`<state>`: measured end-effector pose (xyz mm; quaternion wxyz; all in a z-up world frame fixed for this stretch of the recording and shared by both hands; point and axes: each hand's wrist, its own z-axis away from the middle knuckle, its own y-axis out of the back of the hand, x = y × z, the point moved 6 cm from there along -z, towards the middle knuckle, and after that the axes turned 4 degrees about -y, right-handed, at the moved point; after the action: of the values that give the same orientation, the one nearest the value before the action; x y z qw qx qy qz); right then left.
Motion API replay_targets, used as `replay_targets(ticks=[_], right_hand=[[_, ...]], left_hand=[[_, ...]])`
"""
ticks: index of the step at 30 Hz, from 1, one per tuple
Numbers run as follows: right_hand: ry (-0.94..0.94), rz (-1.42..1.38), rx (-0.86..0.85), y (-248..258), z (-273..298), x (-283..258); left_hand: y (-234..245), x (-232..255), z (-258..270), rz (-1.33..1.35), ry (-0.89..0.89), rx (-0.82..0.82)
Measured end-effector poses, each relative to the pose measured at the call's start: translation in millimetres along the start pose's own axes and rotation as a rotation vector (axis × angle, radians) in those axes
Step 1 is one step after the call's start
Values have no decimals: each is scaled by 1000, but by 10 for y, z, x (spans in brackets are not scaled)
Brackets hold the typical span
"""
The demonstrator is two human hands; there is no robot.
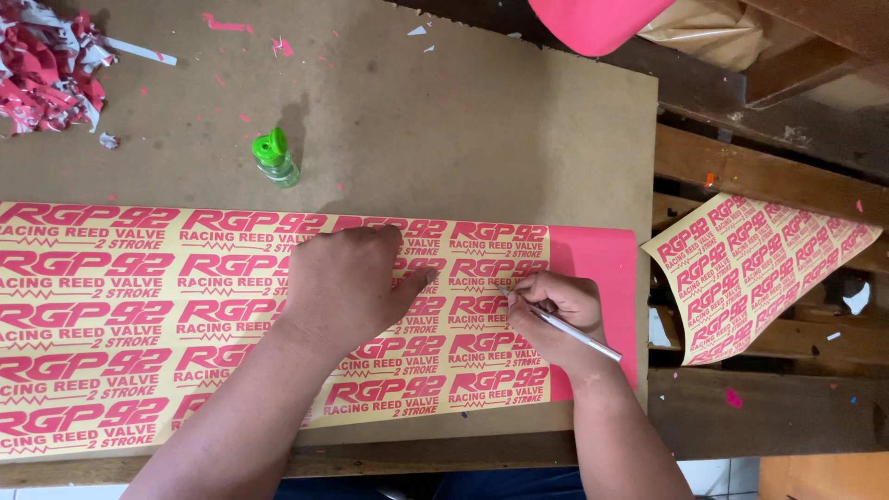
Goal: The person uses a craft knife to cut out individual stickers from a sheet of red and yellow racing-themed stickers on a wooden table. They carefully trace the outlines of the text and logos, removing excess material.
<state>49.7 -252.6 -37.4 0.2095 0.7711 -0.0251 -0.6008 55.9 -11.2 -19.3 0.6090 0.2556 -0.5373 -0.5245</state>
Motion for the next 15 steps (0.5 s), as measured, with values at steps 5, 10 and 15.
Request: replay_targets(ticks=[5,10,15], right_hand=[[30,28,1,49,8,-36],[20,25,-8,-8,8,-18],[13,18,-28,-20,3,1]], left_hand=[[-16,-2,5,9,-8,1],[-29,-7,-4,11,-2,-4],[-18,1,0,-6,-3,-7]])
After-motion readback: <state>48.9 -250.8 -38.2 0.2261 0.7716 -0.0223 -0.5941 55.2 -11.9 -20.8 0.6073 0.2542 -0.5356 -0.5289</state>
